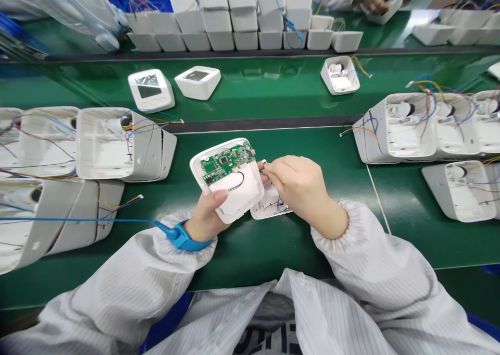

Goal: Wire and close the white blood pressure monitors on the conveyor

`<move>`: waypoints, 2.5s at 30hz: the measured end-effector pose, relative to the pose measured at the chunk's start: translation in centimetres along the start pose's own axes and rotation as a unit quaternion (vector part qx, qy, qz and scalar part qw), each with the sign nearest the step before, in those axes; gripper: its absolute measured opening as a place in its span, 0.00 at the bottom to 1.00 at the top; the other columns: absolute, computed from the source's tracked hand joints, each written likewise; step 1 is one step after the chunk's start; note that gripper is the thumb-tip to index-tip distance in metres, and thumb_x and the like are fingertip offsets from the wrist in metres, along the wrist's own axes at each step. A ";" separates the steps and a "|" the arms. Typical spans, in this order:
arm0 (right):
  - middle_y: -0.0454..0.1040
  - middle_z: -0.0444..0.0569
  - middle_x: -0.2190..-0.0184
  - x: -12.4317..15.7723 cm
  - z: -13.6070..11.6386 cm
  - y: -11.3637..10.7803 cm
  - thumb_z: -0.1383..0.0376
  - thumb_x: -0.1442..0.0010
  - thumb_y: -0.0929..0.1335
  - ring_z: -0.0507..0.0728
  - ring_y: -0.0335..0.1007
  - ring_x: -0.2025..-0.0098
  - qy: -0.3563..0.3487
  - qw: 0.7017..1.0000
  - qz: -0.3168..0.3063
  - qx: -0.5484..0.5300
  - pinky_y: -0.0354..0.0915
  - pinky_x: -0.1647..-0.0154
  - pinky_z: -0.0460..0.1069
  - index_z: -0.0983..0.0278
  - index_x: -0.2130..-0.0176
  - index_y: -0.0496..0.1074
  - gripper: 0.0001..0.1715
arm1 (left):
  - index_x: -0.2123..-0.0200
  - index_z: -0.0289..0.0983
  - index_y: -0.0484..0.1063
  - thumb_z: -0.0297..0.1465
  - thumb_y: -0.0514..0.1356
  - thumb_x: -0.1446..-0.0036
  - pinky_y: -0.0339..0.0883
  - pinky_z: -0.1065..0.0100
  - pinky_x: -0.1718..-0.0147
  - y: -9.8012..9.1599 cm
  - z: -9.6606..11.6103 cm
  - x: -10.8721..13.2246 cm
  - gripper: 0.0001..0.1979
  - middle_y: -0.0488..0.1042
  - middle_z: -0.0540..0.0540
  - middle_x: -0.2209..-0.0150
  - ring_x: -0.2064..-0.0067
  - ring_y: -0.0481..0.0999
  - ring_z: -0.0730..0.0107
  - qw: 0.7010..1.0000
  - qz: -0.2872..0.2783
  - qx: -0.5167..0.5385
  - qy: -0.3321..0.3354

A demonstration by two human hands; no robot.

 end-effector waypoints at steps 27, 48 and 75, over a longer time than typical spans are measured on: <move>0.73 0.42 0.76 -1.2 -1.6 -1.4 0.64 0.38 0.70 0.48 0.64 0.75 0.200 0.916 -0.160 -0.308 0.58 0.76 0.44 0.64 0.71 0.73 0.09 | 0.53 0.38 0.78 0.42 0.70 0.52 0.62 0.51 0.37 -0.1 -1.0 0.5 0.24 0.81 0.43 0.55 0.43 0.74 0.49 0.997 0.021 -0.073 0.005; 0.76 0.42 0.75 -0.8 -1.9 -1.4 0.66 0.38 0.71 0.51 0.69 0.74 0.172 0.957 -0.110 -0.208 0.64 0.72 0.47 0.62 0.71 0.73 0.09 | 0.51 0.36 0.75 0.47 0.68 0.50 0.63 0.49 0.40 -0.5 -1.5 0.2 0.27 0.78 0.41 0.51 0.46 0.74 0.48 0.992 -0.001 -0.129 -0.006; 0.78 0.52 0.51 -0.3 0.5 -0.5 0.58 0.39 0.73 0.62 0.77 0.53 0.034 0.991 -0.020 -0.130 0.74 0.53 0.57 0.57 0.46 0.73 0.22 | 0.55 0.35 0.78 0.44 0.69 0.52 0.73 0.57 0.56 -0.5 -0.5 -0.4 0.24 0.80 0.42 0.61 0.58 0.79 0.55 0.995 -0.055 -0.064 -0.061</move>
Point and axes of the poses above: each hand's wrist, its own x-axis away from the middle knuckle, its own y-axis out of the palm, z = x × y, the point moved 1 cm from there along -x, towards the middle knuckle
